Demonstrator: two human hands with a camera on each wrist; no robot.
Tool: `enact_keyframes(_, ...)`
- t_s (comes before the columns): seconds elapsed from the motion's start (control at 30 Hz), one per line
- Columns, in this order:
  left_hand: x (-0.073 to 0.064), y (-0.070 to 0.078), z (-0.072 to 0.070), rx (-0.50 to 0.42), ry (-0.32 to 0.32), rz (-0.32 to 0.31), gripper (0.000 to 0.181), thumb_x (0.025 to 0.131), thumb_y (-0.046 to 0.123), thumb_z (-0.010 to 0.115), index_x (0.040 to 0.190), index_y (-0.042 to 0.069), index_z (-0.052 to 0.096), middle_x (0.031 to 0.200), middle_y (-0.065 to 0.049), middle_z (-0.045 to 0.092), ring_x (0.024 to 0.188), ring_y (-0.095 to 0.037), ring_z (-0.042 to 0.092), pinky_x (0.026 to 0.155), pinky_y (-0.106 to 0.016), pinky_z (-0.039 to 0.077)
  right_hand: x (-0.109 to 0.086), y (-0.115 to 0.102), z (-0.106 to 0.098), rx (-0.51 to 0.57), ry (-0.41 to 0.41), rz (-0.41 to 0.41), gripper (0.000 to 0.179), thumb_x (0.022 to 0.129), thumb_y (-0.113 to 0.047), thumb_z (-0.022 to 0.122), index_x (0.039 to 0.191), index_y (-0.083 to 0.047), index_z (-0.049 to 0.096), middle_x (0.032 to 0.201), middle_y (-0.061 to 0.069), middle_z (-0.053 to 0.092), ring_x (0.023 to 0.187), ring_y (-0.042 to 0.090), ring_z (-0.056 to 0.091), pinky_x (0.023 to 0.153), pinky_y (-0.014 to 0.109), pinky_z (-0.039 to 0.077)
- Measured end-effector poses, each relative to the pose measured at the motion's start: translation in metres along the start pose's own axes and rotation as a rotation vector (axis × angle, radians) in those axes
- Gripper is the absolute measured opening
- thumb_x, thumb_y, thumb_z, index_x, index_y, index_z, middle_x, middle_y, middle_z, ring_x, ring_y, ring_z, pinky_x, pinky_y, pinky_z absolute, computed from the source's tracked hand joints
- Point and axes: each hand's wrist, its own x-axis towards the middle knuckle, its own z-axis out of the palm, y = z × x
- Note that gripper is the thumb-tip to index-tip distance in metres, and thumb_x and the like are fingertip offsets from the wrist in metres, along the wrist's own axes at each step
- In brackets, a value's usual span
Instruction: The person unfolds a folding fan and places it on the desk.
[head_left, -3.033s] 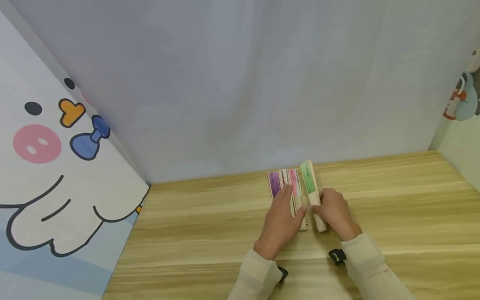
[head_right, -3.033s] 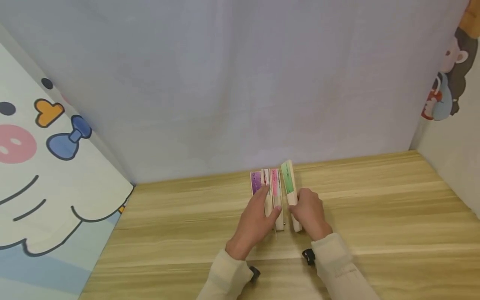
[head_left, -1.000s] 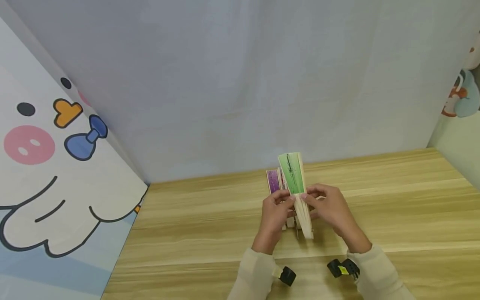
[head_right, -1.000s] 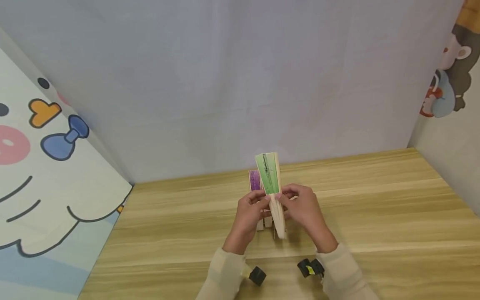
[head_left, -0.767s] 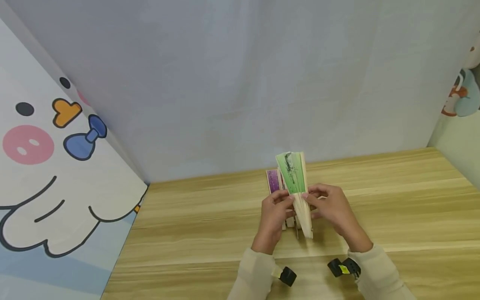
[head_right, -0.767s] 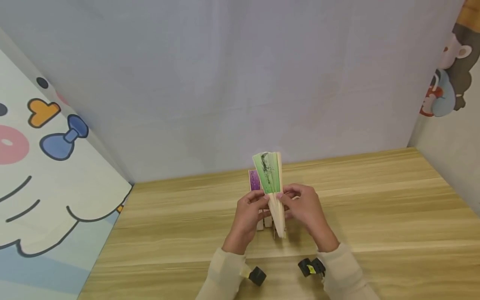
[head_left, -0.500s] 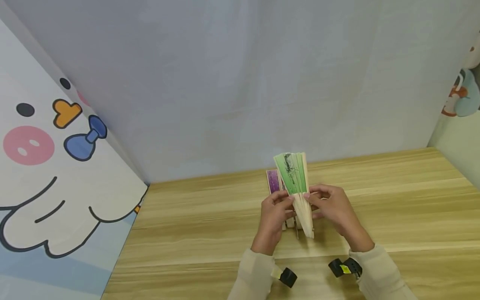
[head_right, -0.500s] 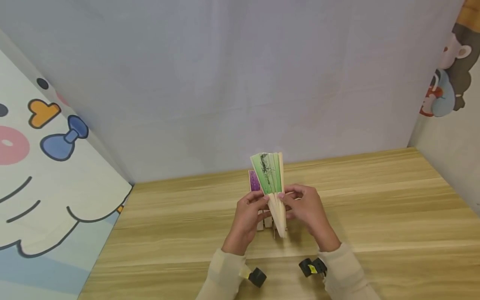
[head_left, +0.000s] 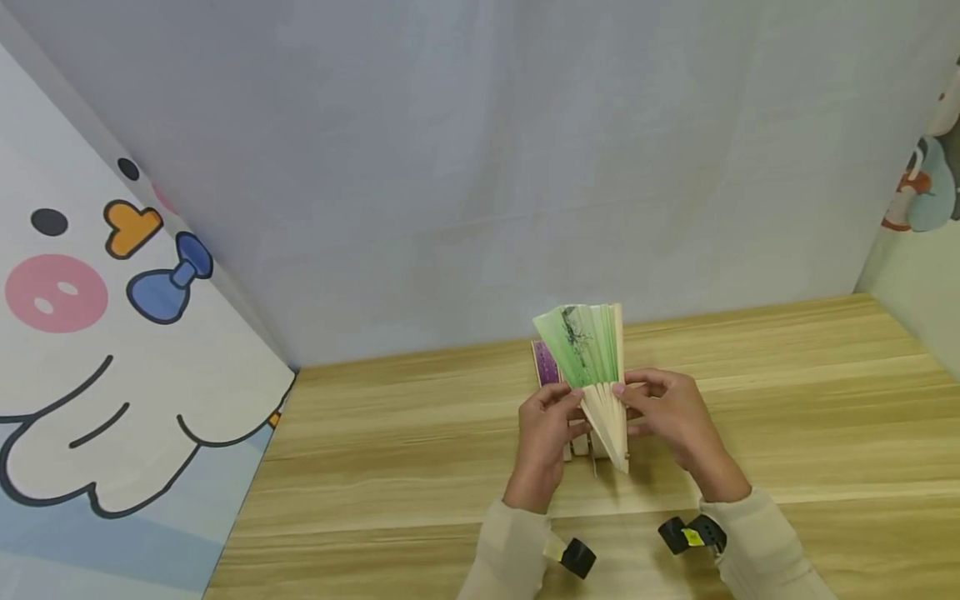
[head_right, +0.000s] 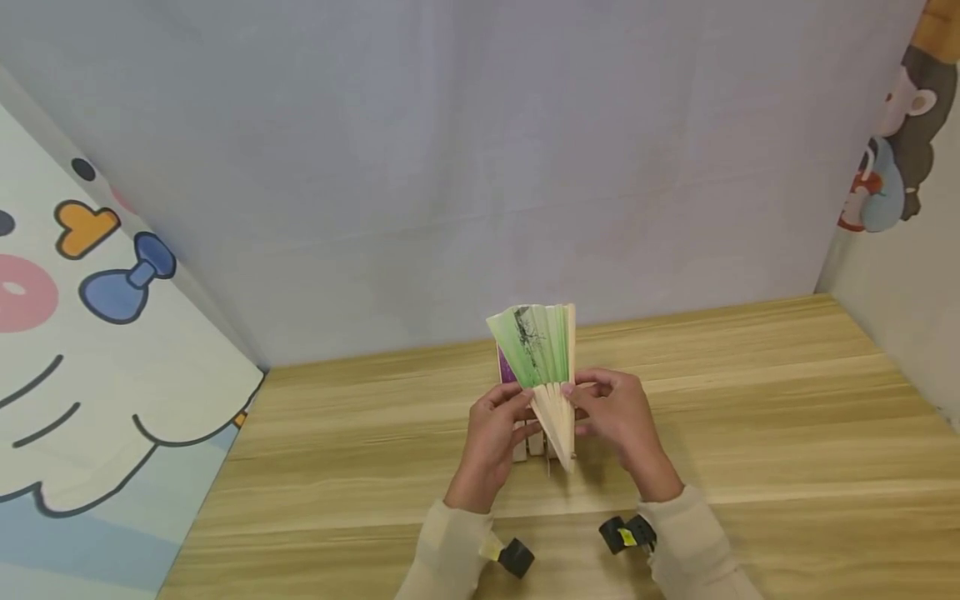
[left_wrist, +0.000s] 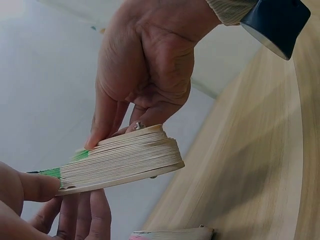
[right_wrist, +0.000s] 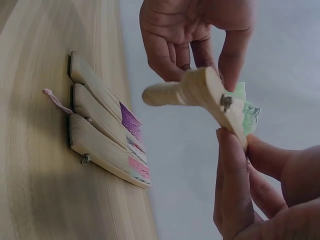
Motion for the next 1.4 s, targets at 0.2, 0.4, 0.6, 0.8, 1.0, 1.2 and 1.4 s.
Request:
enact_keyframes(0.2, -0.003, 0.0, 0.0, -0.016, 0.018, 0.025, 0.016, 0.102, 0.004, 0.065, 0.113, -0.007, 0.068, 0.096, -0.006, 0.068, 0.071, -0.01, 0.065, 0.066, -0.022, 0.059, -0.003, 0.0, 0.0, 0.027, 0.002, 0.021, 0.041, 0.105, -0.009, 0.067, 0.137, 0.015, 0.059, 0.091, 0.004, 0.068, 0.074, 0.01, 0.069, 0.064, 0.029, 0.064)
enact_keyframes(0.4, -0.006, -0.001, 0.0, -0.035, 0.039, 0.043, 0.017, 0.101, 0.002, 0.064, 0.114, -0.009, 0.069, 0.093, -0.007, 0.068, 0.07, -0.009, 0.065, 0.064, -0.022, 0.059, -0.005, 0.0, 0.001, 0.04, 0.01, 0.022, 0.043, 0.106, -0.009, 0.065, 0.14, 0.015, 0.056, 0.094, 0.004, 0.069, 0.076, 0.008, 0.07, 0.065, 0.029, 0.064)
enact_keyframes(0.6, -0.008, -0.003, -0.001, -0.04, 0.055, 0.051, 0.02, 0.103, 0.002, 0.063, 0.117, -0.009, 0.069, 0.097, -0.011, 0.071, 0.072, -0.011, 0.066, 0.066, -0.023, 0.06, -0.007, -0.001, 0.001, 0.05, 0.024, 0.031, 0.043, 0.106, -0.008, 0.064, 0.141, 0.015, 0.055, 0.094, 0.004, 0.068, 0.075, 0.008, 0.07, 0.065, 0.028, 0.064)
enact_keyframes(0.8, -0.012, -0.005, 0.0, -0.047, 0.062, 0.078, 0.021, 0.103, 0.002, 0.062, 0.119, -0.01, 0.069, 0.1, -0.012, 0.071, 0.073, -0.011, 0.067, 0.067, -0.024, 0.06, -0.009, -0.001, 0.0, 0.065, 0.032, 0.04, 0.045, 0.106, -0.01, 0.064, 0.142, 0.015, 0.053, 0.095, 0.003, 0.069, 0.075, 0.008, 0.07, 0.066, 0.028, 0.064)
enact_keyframes(1.0, -0.014, -0.006, 0.0, -0.059, 0.077, 0.097, 0.024, 0.103, 0.001, 0.061, 0.124, -0.01, 0.067, 0.1, -0.012, 0.07, 0.073, -0.01, 0.066, 0.065, -0.021, 0.059, -0.01, -0.001, 0.001, 0.07, 0.052, 0.056, 0.046, 0.106, -0.011, 0.064, 0.144, 0.013, 0.052, 0.096, 0.003, 0.067, 0.077, 0.008, 0.069, 0.068, 0.028, 0.065)
enact_keyframes(1.2, -0.016, -0.007, 0.0, -0.088, 0.114, 0.09, 0.027, 0.103, 0.001, 0.059, 0.127, -0.011, 0.065, 0.101, -0.013, 0.069, 0.073, -0.01, 0.066, 0.063, -0.021, 0.058, -0.014, -0.001, 0.002, 0.088, 0.07, 0.064, 0.046, 0.107, -0.012, 0.064, 0.144, 0.012, 0.052, 0.097, 0.002, 0.067, 0.077, 0.007, 0.07, 0.069, 0.029, 0.065)
enact_keyframes(1.4, -0.02, -0.006, 0.0, -0.119, 0.143, 0.081, 0.029, 0.103, 0.0, 0.059, 0.128, -0.012, 0.063, 0.101, -0.013, 0.067, 0.073, -0.011, 0.066, 0.063, -0.02, 0.058, -0.017, -0.001, 0.003, 0.109, 0.087, 0.061, 0.043, 0.106, -0.01, 0.064, 0.141, 0.013, 0.053, 0.092, -0.002, 0.069, 0.076, 0.006, 0.07, 0.069, 0.03, 0.065)
